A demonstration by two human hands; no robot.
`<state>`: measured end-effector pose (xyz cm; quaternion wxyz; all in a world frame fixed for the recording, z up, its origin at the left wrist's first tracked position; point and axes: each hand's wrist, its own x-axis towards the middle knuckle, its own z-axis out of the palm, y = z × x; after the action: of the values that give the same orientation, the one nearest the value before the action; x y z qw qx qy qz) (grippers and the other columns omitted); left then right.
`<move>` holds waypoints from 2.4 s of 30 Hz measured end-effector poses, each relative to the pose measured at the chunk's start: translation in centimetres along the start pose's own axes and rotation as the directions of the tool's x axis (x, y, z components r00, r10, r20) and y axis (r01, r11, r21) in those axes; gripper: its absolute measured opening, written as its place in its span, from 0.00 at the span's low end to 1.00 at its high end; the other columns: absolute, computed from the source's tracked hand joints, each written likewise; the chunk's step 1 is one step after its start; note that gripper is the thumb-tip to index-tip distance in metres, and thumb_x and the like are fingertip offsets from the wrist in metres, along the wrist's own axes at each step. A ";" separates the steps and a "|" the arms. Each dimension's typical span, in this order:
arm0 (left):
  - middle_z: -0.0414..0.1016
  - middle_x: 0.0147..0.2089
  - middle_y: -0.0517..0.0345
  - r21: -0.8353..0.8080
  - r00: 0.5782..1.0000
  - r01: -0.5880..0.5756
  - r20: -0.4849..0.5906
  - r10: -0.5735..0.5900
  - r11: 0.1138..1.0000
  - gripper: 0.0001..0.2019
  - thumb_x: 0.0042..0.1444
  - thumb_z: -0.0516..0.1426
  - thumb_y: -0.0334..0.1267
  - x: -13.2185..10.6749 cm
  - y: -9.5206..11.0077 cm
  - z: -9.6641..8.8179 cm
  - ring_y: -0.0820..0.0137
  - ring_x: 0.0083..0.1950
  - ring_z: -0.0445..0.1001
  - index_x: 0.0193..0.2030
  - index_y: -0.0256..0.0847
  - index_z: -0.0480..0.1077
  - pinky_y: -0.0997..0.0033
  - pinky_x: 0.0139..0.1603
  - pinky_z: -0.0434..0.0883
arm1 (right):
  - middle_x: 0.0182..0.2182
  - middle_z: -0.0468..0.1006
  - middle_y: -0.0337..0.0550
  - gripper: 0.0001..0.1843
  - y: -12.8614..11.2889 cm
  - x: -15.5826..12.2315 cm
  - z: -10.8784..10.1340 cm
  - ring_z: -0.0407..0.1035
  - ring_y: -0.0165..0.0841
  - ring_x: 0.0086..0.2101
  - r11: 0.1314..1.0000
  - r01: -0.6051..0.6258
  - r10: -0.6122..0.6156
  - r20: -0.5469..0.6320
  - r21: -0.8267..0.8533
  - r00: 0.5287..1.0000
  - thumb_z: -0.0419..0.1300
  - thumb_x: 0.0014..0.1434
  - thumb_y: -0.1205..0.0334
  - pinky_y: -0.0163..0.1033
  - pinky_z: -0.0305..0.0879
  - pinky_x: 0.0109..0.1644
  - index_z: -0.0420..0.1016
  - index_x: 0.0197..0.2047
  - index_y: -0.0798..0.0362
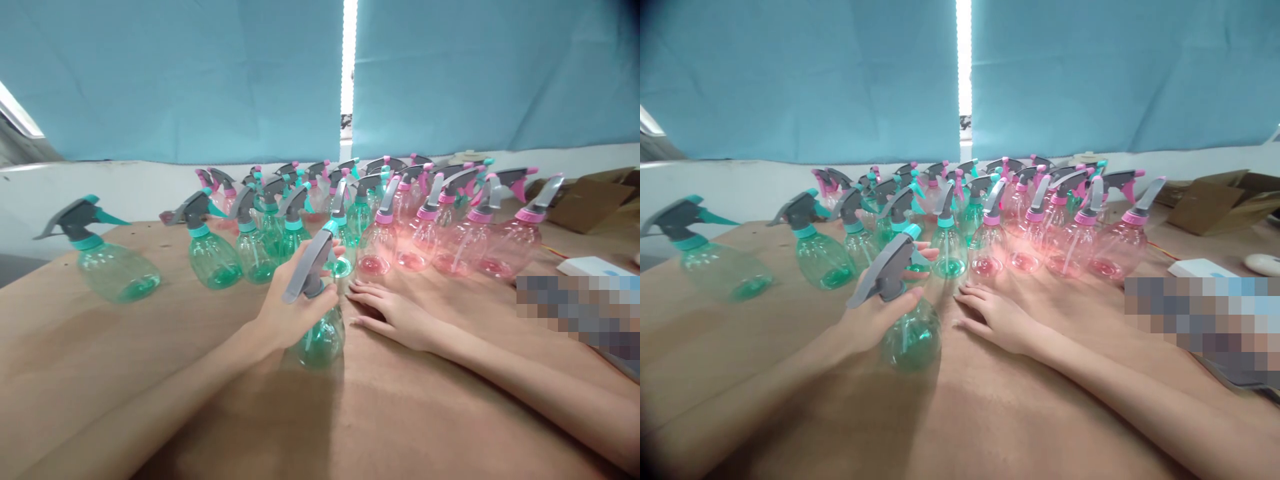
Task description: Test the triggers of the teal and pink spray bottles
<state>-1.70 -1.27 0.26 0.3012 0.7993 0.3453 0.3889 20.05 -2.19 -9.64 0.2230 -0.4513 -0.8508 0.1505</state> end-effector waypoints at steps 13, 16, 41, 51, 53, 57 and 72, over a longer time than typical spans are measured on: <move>0.72 0.55 0.55 -0.110 0.996 -0.038 -0.086 0.029 0.993 0.25 0.51 0.55 0.28 -0.1 -1.1 1.0 0.65 0.52 0.75 0.56 0.47 0.61 0.64 0.51 0.72 | 0.62 0.66 0.55 0.29 -0.5 0.0 -0.2 0.57 0.45 0.63 1.000 -0.009 0.009 -0.002 0.001 1.000 0.51 0.66 0.47 0.53 0.55 0.65 0.66 0.63 0.58; 0.72 0.54 0.57 -0.084 0.995 -0.030 -0.096 0.022 0.996 0.26 0.50 0.55 0.27 -0.1 -1.3 1.0 0.65 0.51 0.75 0.57 0.48 0.61 0.63 0.51 0.72 | 0.61 0.66 0.57 0.29 -0.4 0.1 -0.1 0.57 0.46 0.62 1.000 -0.004 0.004 -0.012 -0.003 1.000 0.51 0.66 0.48 0.54 0.55 0.65 0.66 0.62 0.58; 0.74 0.52 0.54 0.123 0.921 0.195 -0.365 -0.139 0.973 0.24 0.54 0.61 0.47 -9.0 -3.3 -11.7 0.60 0.52 0.74 0.56 0.46 0.62 0.57 0.52 0.73 | 0.52 0.73 0.56 0.48 -17.0 9.3 5.7 0.70 0.50 0.50 0.942 -0.033 0.017 0.051 0.334 0.999 0.63 0.50 0.35 0.55 0.67 0.49 0.54 0.66 0.53; 0.76 0.42 0.51 0.424 0.822 0.481 -0.523 -0.225 0.767 0.18 0.53 0.58 0.54 -12.2 -5.8 -20.1 0.57 0.44 0.75 0.40 0.41 0.71 0.60 0.43 0.72 | 0.57 0.69 0.56 0.45 -20.7 17.0 7.3 0.67 0.52 0.54 0.986 0.036 -0.029 -0.045 0.162 0.999 0.59 0.52 0.32 0.55 0.65 0.52 0.59 0.63 0.54; 0.77 0.42 0.51 0.421 0.823 0.483 -0.516 -0.235 0.768 0.18 0.53 0.58 0.53 -11.5 -6.3 -21.2 0.57 0.44 0.75 0.41 0.40 0.71 0.60 0.44 0.71 | 0.55 0.72 0.52 0.35 -20.0 17.7 6.2 0.70 0.48 0.50 0.994 -0.003 0.020 -0.152 0.112 0.988 0.57 0.58 0.37 0.53 0.66 0.51 0.64 0.59 0.53; 0.79 0.43 0.49 0.410 0.838 0.467 -0.488 -0.244 0.784 0.15 0.55 0.58 0.48 -9.6 -7.9 -22.3 0.56 0.47 0.76 0.42 0.39 0.72 0.58 0.47 0.70 | 0.53 0.73 0.52 0.23 -18.6 18.3 4.4 0.72 0.47 0.47 0.996 -0.084 0.084 -0.286 0.013 0.954 0.56 0.62 0.46 0.52 0.66 0.49 0.69 0.53 0.53; 0.79 0.42 0.52 0.446 0.878 0.401 -0.438 -0.195 0.800 0.09 0.56 0.58 0.37 -5.8 -10.4 -22.7 0.58 0.46 0.78 0.43 0.39 0.70 0.61 0.46 0.72 | 0.44 0.77 0.59 0.41 -18.9 22.1 4.4 0.73 0.52 0.46 0.968 -0.217 0.234 -0.146 0.125 0.961 0.58 0.60 0.50 0.51 0.68 0.45 0.48 0.69 0.61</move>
<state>-26.55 5.04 1.76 0.0596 0.6967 0.6119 0.3697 -6.37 5.69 0.66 0.2957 -0.5433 -0.7639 0.1841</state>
